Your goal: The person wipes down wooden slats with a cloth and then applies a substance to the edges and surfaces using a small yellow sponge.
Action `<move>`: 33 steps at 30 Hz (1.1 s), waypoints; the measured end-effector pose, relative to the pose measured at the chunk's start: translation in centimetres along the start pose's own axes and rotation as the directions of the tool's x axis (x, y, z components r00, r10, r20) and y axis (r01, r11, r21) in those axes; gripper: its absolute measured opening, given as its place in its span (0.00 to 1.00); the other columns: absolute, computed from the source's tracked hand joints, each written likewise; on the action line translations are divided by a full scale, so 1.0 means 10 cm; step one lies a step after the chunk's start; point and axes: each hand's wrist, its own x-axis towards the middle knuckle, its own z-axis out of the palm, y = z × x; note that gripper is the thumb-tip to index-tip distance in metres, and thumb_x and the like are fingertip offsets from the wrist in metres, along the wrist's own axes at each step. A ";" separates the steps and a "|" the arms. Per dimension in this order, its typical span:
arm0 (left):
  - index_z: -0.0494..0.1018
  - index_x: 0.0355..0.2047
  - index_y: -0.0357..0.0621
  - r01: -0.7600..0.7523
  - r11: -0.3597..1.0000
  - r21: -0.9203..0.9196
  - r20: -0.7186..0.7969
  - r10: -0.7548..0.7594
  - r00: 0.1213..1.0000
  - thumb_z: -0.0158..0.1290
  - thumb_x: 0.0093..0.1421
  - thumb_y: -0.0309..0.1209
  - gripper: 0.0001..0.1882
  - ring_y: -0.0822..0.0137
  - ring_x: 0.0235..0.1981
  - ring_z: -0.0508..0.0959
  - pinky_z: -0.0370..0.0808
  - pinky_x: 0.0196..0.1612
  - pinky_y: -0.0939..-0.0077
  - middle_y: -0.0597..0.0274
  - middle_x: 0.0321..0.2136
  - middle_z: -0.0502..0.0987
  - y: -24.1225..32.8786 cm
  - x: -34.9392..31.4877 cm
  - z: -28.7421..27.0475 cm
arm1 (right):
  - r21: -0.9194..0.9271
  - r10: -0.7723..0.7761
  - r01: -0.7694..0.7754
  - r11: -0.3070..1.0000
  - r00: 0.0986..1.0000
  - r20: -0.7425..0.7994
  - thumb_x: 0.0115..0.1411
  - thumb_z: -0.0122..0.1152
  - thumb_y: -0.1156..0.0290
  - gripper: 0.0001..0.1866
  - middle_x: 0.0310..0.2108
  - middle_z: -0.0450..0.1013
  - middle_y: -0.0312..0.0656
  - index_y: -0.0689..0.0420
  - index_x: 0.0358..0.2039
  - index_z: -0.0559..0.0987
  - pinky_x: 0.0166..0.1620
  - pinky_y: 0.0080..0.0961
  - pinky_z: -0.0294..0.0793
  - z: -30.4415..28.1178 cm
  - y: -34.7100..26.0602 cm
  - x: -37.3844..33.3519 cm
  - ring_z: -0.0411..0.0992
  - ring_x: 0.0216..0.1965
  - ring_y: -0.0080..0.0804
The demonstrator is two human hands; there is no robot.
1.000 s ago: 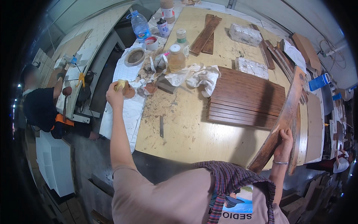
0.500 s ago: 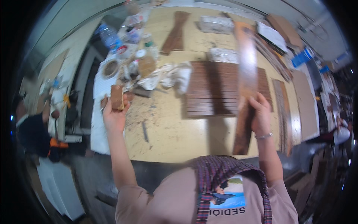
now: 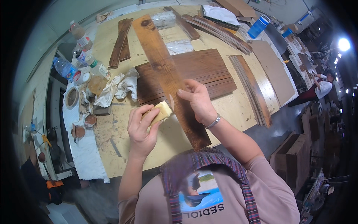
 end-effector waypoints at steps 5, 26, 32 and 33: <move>0.78 0.42 0.41 -0.062 0.997 0.037 0.008 0.061 0.998 0.63 0.42 0.16 0.23 0.53 0.39 0.75 0.74 0.42 0.63 0.54 0.42 0.75 0.05 0.08 0.10 | 0.013 -0.004 0.004 1.000 1.000 0.005 0.60 0.59 0.82 0.13 0.38 0.78 0.43 0.69 0.46 0.75 0.44 0.20 0.74 -0.03 0.04 -0.05 0.75 0.37 0.23; 0.80 0.36 0.40 -0.016 0.998 0.067 0.030 0.014 0.999 0.61 0.42 0.17 0.17 0.53 0.39 0.75 0.74 0.41 0.63 0.56 0.37 0.76 0.19 0.12 0.16 | -0.145 -0.064 0.063 0.987 0.998 -0.007 0.56 0.61 0.81 0.16 0.37 0.79 0.46 0.72 0.45 0.76 0.45 0.23 0.73 -0.10 0.14 -0.08 0.75 0.39 0.25; 0.80 0.36 0.40 0.003 1.000 -0.017 0.197 0.001 0.980 0.61 0.42 0.16 0.17 0.54 0.39 0.75 0.74 0.42 0.64 0.57 0.38 0.77 0.19 0.09 0.11 | -0.105 -0.027 0.028 0.994 1.000 0.015 0.56 0.61 0.81 0.16 0.37 0.79 0.46 0.71 0.46 0.76 0.45 0.24 0.73 -0.08 0.07 -0.13 0.75 0.39 0.26; 0.80 0.36 0.40 0.028 0.999 -0.026 0.188 -0.023 0.982 0.61 0.42 0.16 0.17 0.54 0.38 0.75 0.74 0.42 0.64 0.57 0.38 0.77 0.20 0.08 0.11 | -0.123 -0.025 0.026 0.992 1.000 0.010 0.56 0.61 0.81 0.16 0.37 0.79 0.46 0.71 0.46 0.76 0.45 0.24 0.73 -0.09 0.08 -0.13 0.75 0.39 0.26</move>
